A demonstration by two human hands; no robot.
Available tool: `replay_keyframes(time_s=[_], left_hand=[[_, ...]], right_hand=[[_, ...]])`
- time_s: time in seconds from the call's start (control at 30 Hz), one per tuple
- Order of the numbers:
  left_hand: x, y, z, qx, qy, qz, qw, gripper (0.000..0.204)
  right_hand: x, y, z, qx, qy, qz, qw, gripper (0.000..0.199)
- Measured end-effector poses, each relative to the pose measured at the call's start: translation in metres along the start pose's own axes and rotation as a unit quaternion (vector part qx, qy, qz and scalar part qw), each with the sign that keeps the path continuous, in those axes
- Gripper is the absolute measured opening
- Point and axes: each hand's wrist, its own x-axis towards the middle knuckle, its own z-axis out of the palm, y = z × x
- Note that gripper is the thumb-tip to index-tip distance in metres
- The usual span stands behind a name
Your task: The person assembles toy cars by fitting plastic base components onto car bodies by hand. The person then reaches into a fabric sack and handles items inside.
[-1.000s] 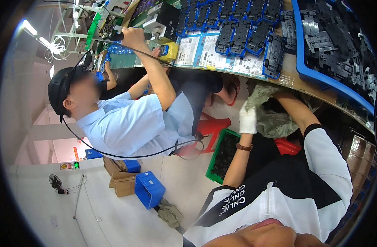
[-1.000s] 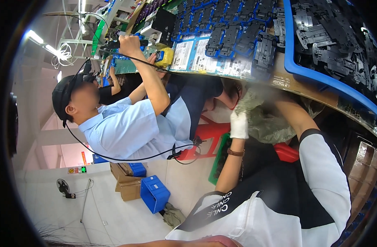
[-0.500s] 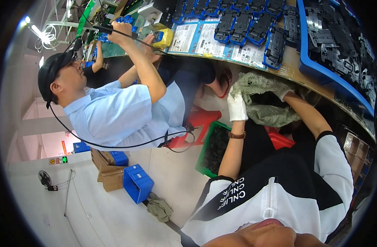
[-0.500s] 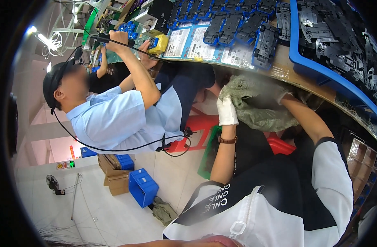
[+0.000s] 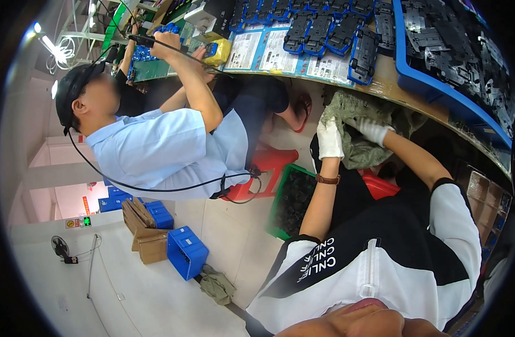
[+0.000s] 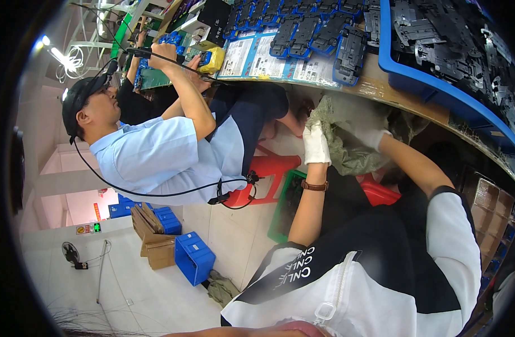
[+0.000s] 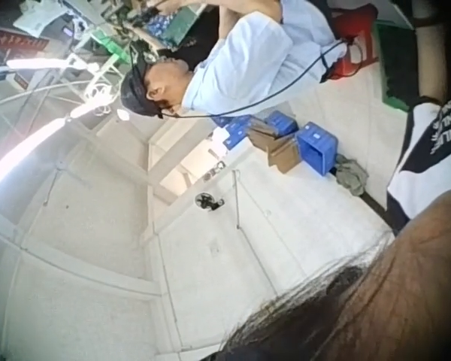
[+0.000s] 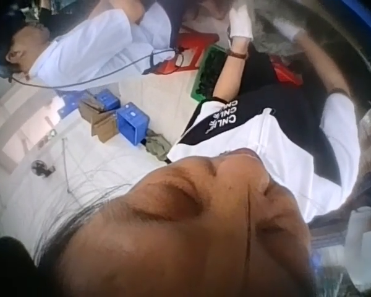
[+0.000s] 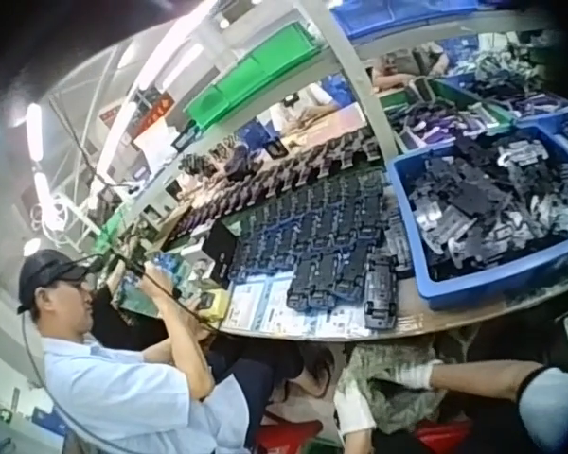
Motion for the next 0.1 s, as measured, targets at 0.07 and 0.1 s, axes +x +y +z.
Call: replay_keyframes(time_s=[0.07,0.1], left_hand=[[-0.001,0.009,0.003,0.027,0.019,-0.041,0.999,0.030],[0.000,0.006,0.000,0.048,0.002,-0.022,0.999,0.029]], right_hand=[[-0.003,0.015,0.040,-0.079,-0.005,0.053,0.995,0.067],[-0.003,0.016,0.047,-0.076,0.000,0.051,0.996,0.067]])
